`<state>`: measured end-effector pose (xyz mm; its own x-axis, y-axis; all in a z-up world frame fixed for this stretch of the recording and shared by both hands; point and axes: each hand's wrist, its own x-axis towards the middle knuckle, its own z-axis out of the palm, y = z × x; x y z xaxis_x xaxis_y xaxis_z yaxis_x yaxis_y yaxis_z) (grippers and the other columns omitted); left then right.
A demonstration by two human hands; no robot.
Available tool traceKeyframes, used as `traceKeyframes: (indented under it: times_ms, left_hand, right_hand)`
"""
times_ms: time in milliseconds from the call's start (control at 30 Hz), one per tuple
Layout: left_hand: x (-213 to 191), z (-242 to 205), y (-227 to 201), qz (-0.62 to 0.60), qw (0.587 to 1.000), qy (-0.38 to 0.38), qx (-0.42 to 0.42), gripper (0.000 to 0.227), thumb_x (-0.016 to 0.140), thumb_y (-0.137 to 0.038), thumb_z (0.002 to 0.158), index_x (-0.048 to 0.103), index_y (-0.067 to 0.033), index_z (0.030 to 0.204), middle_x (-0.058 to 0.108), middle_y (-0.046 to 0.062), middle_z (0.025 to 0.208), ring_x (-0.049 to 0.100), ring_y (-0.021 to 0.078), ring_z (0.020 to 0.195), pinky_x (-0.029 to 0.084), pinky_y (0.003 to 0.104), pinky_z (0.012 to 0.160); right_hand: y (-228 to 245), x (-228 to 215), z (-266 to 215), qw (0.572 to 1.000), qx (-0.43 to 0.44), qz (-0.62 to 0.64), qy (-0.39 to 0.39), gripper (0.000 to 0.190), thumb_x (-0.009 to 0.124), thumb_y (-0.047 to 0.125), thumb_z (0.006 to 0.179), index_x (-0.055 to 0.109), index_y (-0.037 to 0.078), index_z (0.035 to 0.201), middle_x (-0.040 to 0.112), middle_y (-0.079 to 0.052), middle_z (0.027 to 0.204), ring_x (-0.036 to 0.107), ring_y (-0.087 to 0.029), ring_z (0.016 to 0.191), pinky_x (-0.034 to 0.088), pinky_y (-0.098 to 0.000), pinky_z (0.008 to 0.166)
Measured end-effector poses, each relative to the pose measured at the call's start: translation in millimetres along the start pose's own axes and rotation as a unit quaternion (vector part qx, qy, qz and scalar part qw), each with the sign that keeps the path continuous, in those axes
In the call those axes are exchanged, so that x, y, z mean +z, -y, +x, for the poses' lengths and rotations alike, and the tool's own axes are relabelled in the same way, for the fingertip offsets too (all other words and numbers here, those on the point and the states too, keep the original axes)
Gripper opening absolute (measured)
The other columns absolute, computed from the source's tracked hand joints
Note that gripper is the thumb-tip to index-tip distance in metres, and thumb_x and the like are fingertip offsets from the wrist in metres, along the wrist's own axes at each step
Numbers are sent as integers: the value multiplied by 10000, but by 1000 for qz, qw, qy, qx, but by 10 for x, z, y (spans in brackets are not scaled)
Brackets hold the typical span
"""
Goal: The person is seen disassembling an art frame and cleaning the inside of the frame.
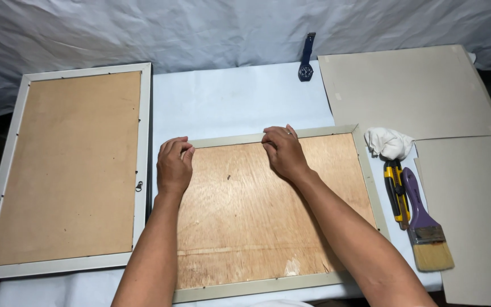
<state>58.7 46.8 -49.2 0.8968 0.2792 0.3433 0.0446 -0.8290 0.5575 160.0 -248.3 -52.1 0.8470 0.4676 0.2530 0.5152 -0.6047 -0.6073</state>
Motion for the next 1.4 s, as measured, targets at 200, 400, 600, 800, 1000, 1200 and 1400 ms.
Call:
traceKeyframes:
  times_ms: [200, 400, 600, 800, 1000, 1200, 1400]
  left_hand:
    - [58, 2, 22, 31, 999, -6, -7, 100, 697, -213, 996, 633, -143, 964, 677, -5, 1151, 606, 224, 1209, 487, 409, 1044]
    - [89, 8, 10, 40, 999, -8, -14, 110, 702, -204, 989, 622, -141, 948, 667, -6, 1135, 604, 234, 1177, 480, 417, 1015]
    - [129, 7, 43, 46, 999, -15, -18, 131, 714, -221, 987, 616, -154, 932, 661, -21, 1122, 601, 230, 1169, 474, 415, 1002]
    - [165, 45, 80, 46, 998, 1, -41, 136, 720, -237, 972, 616, -176, 909, 649, -39, 1110, 591, 222, 1152, 444, 414, 1009]
    - [181, 61, 102, 53, 998, 3, -40, 148, 722, -225, 974, 612, -165, 897, 641, -36, 1102, 591, 228, 1139, 433, 425, 1016]
    - [-240, -56, -277, 110, 993, -10, -31, 200, 783, -228, 951, 658, -102, 1043, 623, 82, 1232, 572, 307, 1200, 477, 469, 978]
    - [-400, -422, -74, 195, 971, 77, -111, 153, 602, -257, 1062, 606, -115, 1005, 618, 98, 890, 700, 307, 830, 569, 421, 699]
  right_hand:
    - [-58, 32, 27, 1000, 21, 3, 4, 87, 714, 184, 940, 669, 240, 988, 697, 56, 1195, 624, -202, 1218, 282, -504, 1189]
    - [-23, -173, 1, 999, 3, 33, 23, 183, 694, 139, 938, 703, 235, 1094, 703, 2, 1235, 629, -244, 1237, 306, -524, 1181]
    - [-1048, -951, -346, 985, 56, -156, -37, 262, 734, 169, 938, 712, 186, 1198, 674, -29, 1264, 582, -281, 1262, 299, -556, 1173]
    - [-1399, -1055, -304, 993, 75, -80, -32, 74, 765, 181, 926, 698, 205, 945, 725, 33, 1066, 652, -273, 1119, 430, -503, 1058]
    - [-1401, -995, -320, 992, 70, -90, -49, 105, 770, 192, 930, 670, 204, 899, 723, 22, 1043, 650, -282, 1090, 449, -484, 1024]
    - [-1090, -1166, -518, 979, 84, -159, -100, 132, 768, 181, 943, 683, 110, 1014, 682, -96, 1074, 645, -353, 1063, 526, -503, 916]
    - [-1107, -1190, -945, 941, 166, -287, -66, 163, 623, 228, 1017, 605, 82, 945, 620, -149, 846, 677, -386, 846, 540, -480, 746]
